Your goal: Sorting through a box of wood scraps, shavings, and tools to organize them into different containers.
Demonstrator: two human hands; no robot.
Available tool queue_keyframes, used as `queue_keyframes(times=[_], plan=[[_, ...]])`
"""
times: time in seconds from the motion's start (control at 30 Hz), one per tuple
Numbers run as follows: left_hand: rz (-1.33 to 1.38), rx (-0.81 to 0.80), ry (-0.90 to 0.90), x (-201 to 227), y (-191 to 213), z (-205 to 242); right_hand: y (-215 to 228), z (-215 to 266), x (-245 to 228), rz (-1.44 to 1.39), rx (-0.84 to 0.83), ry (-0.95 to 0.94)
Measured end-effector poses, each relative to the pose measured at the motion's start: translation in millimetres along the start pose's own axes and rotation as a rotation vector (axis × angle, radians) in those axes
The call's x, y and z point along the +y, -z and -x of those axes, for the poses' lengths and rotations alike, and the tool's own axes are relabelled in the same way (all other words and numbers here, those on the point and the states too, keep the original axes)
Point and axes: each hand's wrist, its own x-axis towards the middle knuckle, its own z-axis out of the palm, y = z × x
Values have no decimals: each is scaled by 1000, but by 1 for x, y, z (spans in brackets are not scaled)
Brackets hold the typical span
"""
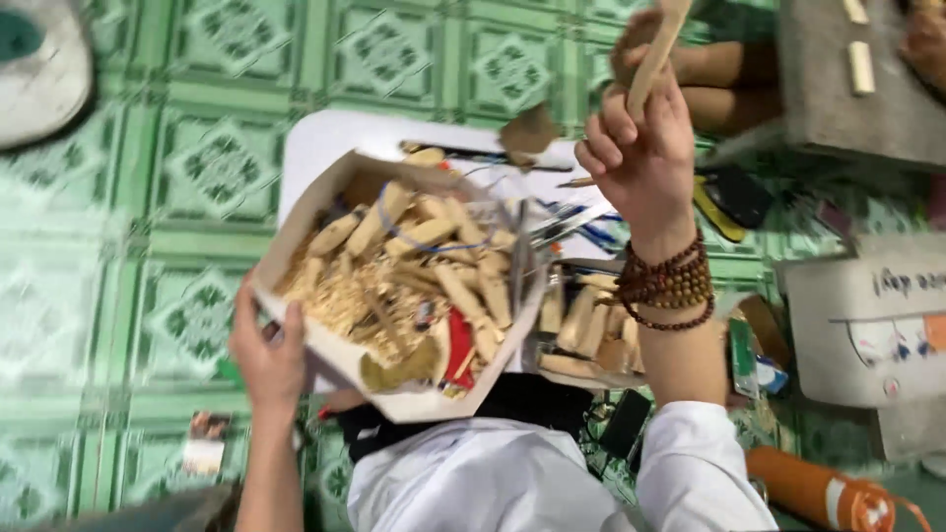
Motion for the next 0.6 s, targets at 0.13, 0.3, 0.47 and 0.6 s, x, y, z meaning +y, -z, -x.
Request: queue_keyframes(times=[0.13, 0.3, 0.47, 0.6], plan=[[-66, 66, -56, -3, -4, -3, 52, 8, -21, -186, 57, 79], [-111, 85, -90, -28, -3, -2, 98, 28, -38, -264, 185, 155], [-141, 106, -155, -33, -3, -2, 144, 42, -44, -133, 212, 311], [-228, 164, -238, -32, -5, -3, 151, 44, -52, -64, 320, 370]])
